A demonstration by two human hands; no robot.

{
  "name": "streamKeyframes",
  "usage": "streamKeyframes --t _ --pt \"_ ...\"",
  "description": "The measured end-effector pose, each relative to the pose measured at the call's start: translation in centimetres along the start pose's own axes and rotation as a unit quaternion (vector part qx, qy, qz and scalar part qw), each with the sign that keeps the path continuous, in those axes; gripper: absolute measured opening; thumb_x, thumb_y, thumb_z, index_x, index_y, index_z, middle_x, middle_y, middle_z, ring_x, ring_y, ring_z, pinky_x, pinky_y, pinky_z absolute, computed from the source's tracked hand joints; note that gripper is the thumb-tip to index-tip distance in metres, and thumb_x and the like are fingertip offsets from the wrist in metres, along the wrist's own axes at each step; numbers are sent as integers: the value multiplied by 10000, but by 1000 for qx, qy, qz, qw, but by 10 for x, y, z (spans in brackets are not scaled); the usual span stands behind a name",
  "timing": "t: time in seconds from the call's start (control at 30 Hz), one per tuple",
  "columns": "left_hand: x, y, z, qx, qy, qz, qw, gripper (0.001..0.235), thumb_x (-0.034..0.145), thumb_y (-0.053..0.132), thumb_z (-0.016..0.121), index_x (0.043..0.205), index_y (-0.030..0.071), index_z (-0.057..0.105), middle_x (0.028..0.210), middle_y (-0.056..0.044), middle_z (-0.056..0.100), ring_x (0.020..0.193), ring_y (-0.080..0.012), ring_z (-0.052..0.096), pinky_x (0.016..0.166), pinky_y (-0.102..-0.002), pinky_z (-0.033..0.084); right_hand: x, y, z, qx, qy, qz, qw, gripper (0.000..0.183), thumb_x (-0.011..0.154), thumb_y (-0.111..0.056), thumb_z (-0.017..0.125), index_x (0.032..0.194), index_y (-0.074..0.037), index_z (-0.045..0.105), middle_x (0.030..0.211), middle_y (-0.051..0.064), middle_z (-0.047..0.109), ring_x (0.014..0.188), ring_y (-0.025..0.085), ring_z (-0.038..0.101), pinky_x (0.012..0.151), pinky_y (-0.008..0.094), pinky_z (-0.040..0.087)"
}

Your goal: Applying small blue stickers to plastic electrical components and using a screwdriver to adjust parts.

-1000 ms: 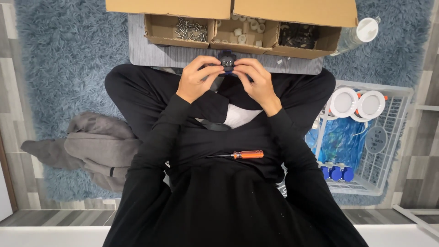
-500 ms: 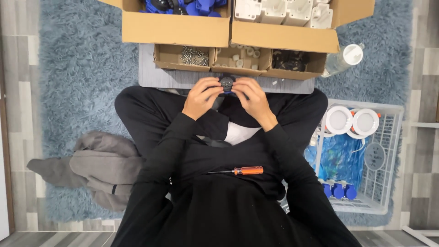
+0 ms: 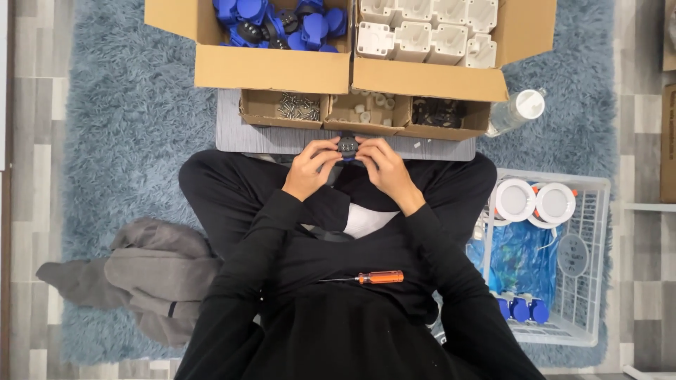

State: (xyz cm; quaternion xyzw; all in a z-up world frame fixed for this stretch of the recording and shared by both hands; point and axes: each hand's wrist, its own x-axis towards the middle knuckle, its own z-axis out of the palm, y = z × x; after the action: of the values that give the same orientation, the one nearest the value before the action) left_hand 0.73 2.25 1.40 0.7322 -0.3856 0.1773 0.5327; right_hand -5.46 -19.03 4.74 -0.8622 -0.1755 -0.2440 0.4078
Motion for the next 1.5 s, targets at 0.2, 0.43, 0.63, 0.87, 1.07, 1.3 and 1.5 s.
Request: streamKeyframes --t 0.2,0.43,0.63,0.87,1.07,1.3,1.5 --pt "1 3 -3 -40 -19 -25 999 51 1001 -9 790 1023 35 802 1135 -94 734 1100 -339 798 872 -389 697 -3 6 -4 -7 -25 -1 1000 29 1040 -28 769 1027 -31 742 1111 110 734 1025 373 785 851 455 669" --pt "-2 4 -9 -49 -52 -29 997 30 1008 -10 770 1011 17 781 1178 -132 709 1192 -378 765 969 -438 668 -8 10 -8 -10 -53 -11 998 18 1054 -59 760 1060 -45 752 1193 131 710 1104 395 763 900 458 658" --pt "1 6 -8 -50 -58 -36 996 70 980 41 816 1001 12 755 1252 -154 673 1260 -423 716 1039 -481 625 -9 4 -7 -18 -43 -23 999 42 1031 -19 772 1071 -32 769 1238 150 714 1121 390 760 956 453 647" --pt "-10 -6 12 -27 -30 -96 995 518 908 205 946 1275 23 628 1193 -212 645 1024 -432 736 885 -528 634 -27 22 0 -16 -45 -22 999 36 1045 -1 753 1077 -12 743 1353 235 665 1180 462 718 976 512 623" --pt "-9 3 9 -54 -50 -171 983 641 830 38 940 1361 -3 583 1286 -153 656 1092 -282 707 1011 -376 602 -23 9 -4 80 -61 67 993 146 950 123 757 1090 88 736 1449 223 589 1279 385 693 1082 431 586" --pt "-6 4 9 -72 -32 -152 985 656 822 -21 961 1363 9 591 1323 -151 655 1135 -283 711 1038 -370 617 -2 5 -2 119 -5 188 975 207 1073 3 691 1267 77 682 1216 174 760 1015 263 756 922 349 601" --pt "-3 6 6 -73 -28 -150 986 637 800 -38 952 1345 11 625 1304 -145 683 1119 -288 717 1021 -366 615 7 -2 1 75 22 174 982 113 999 25 800 1095 50 746 1073 112 757 864 212 701 803 314 570"
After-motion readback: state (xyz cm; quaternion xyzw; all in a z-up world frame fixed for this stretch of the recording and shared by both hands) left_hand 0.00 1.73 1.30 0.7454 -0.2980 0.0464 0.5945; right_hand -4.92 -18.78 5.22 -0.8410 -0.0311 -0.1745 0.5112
